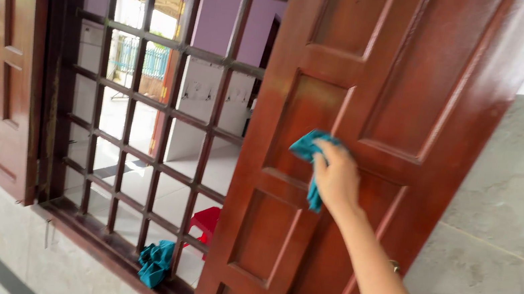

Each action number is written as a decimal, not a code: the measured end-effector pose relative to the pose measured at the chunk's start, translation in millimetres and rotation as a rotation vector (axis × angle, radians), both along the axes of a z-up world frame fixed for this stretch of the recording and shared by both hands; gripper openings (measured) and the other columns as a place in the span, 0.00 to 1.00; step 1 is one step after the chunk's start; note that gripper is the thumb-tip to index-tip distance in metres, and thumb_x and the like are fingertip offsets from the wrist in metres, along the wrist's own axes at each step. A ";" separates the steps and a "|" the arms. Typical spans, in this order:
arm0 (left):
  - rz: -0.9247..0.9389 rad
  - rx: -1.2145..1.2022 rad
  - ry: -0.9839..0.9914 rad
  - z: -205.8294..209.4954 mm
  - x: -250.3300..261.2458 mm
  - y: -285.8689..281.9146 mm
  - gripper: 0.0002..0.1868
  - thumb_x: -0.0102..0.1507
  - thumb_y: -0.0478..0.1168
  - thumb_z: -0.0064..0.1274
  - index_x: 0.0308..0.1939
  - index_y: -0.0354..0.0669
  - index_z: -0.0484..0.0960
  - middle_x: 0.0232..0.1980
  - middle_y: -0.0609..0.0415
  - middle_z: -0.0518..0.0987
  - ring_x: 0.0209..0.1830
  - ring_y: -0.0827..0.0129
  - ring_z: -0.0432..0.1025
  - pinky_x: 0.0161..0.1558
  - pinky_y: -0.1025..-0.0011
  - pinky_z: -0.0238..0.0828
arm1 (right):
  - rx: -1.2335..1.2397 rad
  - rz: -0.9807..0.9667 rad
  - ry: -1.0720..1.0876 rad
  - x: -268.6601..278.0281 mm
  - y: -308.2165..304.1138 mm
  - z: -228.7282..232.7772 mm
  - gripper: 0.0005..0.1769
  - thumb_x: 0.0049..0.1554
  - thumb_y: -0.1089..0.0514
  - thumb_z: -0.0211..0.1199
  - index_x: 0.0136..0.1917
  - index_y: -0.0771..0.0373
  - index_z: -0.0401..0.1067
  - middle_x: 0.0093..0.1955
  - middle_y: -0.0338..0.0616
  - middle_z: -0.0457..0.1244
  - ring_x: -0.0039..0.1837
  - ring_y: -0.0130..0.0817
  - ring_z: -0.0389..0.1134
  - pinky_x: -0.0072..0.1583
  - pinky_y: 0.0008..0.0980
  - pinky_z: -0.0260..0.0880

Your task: Cleaning a wooden door and window frame with a blue cloth.

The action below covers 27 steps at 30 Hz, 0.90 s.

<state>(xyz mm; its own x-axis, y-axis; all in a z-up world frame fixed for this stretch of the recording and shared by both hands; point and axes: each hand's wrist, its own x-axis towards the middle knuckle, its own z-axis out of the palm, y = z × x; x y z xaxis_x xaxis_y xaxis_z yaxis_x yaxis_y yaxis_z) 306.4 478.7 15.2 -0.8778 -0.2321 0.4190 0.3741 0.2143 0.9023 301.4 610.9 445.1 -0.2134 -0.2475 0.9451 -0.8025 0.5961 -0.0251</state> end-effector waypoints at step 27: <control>0.114 0.082 0.063 288.3 -5.2 49.8 0.17 0.63 0.36 0.50 0.55 0.50 0.84 0.49 0.54 0.86 0.49 0.69 0.79 0.52 0.70 0.75 | 0.038 -0.176 0.086 -9.8 102.8 66.4 0.17 0.58 0.58 0.59 0.59 0.49 0.78 0.41 0.58 0.68 0.46 0.57 0.70 0.48 0.51 0.71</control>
